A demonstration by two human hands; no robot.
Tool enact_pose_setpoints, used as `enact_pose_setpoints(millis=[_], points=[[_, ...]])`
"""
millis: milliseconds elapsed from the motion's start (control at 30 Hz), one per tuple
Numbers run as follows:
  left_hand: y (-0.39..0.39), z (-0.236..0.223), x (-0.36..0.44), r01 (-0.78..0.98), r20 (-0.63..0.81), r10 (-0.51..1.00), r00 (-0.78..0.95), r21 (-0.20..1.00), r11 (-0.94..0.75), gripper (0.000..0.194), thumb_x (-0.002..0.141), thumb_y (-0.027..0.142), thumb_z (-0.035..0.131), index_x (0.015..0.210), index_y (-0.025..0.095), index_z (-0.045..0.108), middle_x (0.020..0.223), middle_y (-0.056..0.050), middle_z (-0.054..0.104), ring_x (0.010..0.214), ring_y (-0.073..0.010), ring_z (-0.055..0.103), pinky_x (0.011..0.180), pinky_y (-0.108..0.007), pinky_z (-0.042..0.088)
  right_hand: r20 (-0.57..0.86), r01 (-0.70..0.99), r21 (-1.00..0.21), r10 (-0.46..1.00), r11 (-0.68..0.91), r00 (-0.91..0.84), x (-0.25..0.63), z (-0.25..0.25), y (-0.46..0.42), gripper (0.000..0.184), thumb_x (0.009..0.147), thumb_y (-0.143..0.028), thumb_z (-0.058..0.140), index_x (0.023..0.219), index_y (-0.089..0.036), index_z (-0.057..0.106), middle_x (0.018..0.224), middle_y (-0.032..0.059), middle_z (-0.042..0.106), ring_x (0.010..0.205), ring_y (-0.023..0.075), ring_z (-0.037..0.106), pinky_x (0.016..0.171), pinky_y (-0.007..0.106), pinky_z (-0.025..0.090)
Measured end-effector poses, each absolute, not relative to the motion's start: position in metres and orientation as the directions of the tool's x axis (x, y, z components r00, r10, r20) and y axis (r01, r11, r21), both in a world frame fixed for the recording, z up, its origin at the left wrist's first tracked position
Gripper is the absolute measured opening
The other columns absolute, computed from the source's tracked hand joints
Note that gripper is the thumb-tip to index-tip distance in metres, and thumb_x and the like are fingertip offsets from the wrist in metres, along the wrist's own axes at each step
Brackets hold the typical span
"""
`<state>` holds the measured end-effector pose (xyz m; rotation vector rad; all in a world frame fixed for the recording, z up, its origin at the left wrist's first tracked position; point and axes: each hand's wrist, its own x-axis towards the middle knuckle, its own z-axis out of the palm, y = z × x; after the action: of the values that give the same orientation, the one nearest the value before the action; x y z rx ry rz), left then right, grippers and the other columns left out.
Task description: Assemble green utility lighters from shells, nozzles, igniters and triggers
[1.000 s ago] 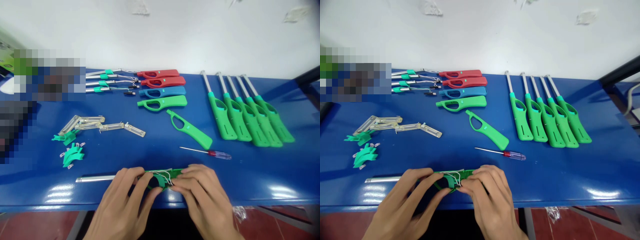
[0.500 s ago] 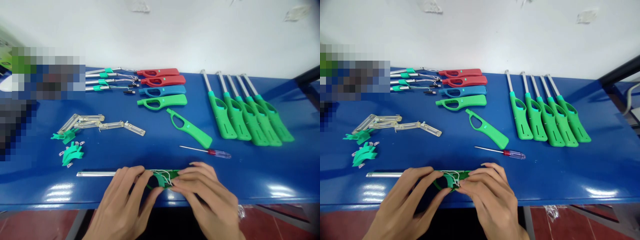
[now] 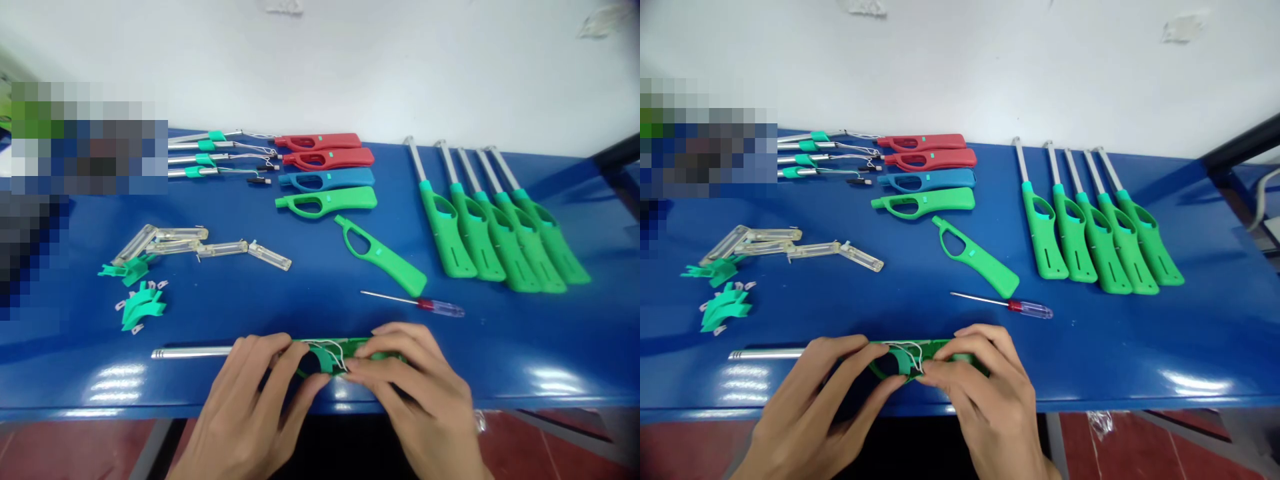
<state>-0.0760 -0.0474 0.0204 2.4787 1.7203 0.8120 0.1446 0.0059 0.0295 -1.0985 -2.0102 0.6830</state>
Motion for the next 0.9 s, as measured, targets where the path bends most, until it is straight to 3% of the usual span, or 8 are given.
enact_pose_setpoints(millis=[233, 433, 633, 900], points=[[-0.0450, 0.0231, -0.0744, 0.851, 0.404, 0.881, 0.244, 0.347, -0.395, 0.019, 0.100, 0.017, 0.071, 0.117, 0.009, 0.068, 0.112, -0.010, 0.064, 0.102, -0.0221, 0.060, 0.095, -0.039, 0.049, 0.440, 0.531, -0.591, 0.794, 0.608, -0.420, 0.1475, 0.0285, 0.0007, 0.023, 0.095, -0.001, 0.071, 0.107, -0.018, 0.080, 0.098, 0.0048, 0.075, 0.105, 0.0195, 0.065, 0.088, 0.034, 0.057], [-0.0437, 0.0212, -0.0782, 0.844, 0.362, 0.880, 0.308, 0.323, -0.428, 0.019, 0.103, 0.018, 0.067, 0.121, 0.011, 0.068, 0.110, -0.010, 0.063, 0.097, -0.0205, 0.056, 0.091, -0.039, 0.048, 0.485, 0.577, -0.492, 0.756, 0.652, -0.440, 0.1463, 0.0282, -0.0015, 0.014, 0.098, -0.010, 0.073, 0.108, -0.015, 0.081, 0.100, 0.0060, 0.076, 0.108, 0.0192, 0.067, 0.097, 0.037, 0.054], [-0.0443, 0.0195, -0.0761, 0.839, 0.372, 0.888, 0.269, 0.362, -0.406, 0.020, 0.102, 0.016, 0.067, 0.121, 0.011, 0.066, 0.109, -0.010, 0.061, 0.096, -0.0199, 0.057, 0.085, -0.037, 0.050, 0.452, 0.543, -0.532, 0.760, 0.650, -0.467, 0.1518, 0.0290, 0.0008, 0.021, 0.098, -0.004, 0.069, 0.112, -0.016, 0.079, 0.104, 0.0060, 0.074, 0.110, 0.0193, 0.065, 0.100, 0.039, 0.052], [-0.0470, 0.0192, -0.0819, 0.831, 0.339, 0.887, 0.313, 0.356, -0.429, 0.025, 0.102, 0.014, 0.065, 0.127, 0.011, 0.065, 0.113, -0.011, 0.061, 0.098, -0.0198, 0.058, 0.089, -0.038, 0.052, 0.369, 0.557, -0.585, 0.805, 0.590, -0.465, 0.1499, 0.0303, 0.0049, 0.013, 0.102, -0.023, 0.071, 0.114, -0.021, 0.072, 0.106, 0.0027, 0.072, 0.106, 0.0194, 0.060, 0.101, 0.036, 0.049]])
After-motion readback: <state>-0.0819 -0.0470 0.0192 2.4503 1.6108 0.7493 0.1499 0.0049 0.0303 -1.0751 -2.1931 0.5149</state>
